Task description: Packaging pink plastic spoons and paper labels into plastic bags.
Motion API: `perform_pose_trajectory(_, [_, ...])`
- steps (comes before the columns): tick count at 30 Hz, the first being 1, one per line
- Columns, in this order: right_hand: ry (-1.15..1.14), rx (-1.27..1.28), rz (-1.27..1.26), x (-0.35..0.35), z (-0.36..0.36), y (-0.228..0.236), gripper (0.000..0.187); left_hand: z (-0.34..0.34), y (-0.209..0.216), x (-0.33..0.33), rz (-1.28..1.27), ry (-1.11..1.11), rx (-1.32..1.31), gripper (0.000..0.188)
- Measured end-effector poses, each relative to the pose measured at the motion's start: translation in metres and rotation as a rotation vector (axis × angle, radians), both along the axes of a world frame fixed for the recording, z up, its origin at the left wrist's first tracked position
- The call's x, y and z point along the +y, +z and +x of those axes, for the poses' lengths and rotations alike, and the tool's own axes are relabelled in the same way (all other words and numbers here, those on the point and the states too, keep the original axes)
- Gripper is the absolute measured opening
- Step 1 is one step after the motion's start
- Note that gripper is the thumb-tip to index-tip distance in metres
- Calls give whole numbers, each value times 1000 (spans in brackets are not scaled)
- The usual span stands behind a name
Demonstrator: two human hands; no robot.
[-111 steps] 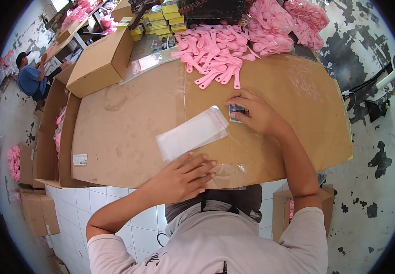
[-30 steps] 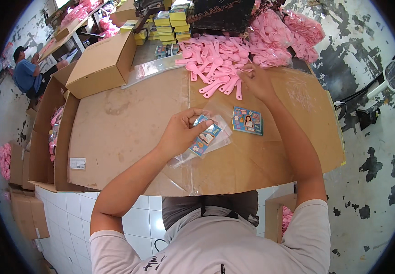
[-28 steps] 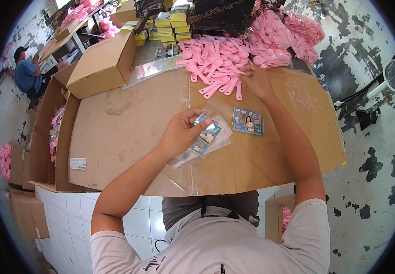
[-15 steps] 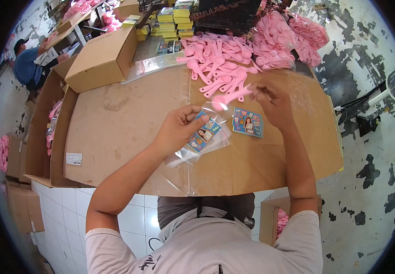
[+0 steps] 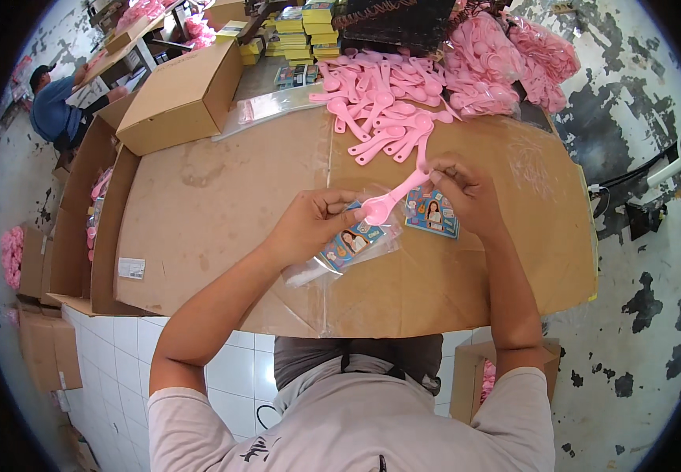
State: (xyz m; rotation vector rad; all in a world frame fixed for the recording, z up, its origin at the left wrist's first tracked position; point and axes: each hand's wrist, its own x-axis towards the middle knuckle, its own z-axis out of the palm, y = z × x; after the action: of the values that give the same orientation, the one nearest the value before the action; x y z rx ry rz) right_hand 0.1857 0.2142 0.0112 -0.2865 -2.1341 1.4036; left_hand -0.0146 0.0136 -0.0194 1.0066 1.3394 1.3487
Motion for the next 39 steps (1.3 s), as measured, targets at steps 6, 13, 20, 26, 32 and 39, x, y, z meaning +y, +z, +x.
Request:
perform_pose_trajectory(6, [31,-2,-1,-25,-15,-16,23,3,8,-3,-34,-73,-12,33])
perform_pose_trajectory(13, [122,46,-337,-48,-23,0,25,3,9,-4,16,-84,-162,32])
perform_pose_trajectory(20, [381,-62,317,-43,-8,45,26,3,7,-9,84,-280,-212,41])
perform_pose_trajectory(26, [285,16,693,-61,-5,90,16,14,16,-14,171,-158,-208,41])
perform_pose_trajectory(32, [82,-85,675,-75,-3,103,16,16,21,-23,270,-141,57,53])
perform_pose_trajectory(39, [-16,-102,464,-80,-9,88,21,24,42,-24,351,-52,105,34])
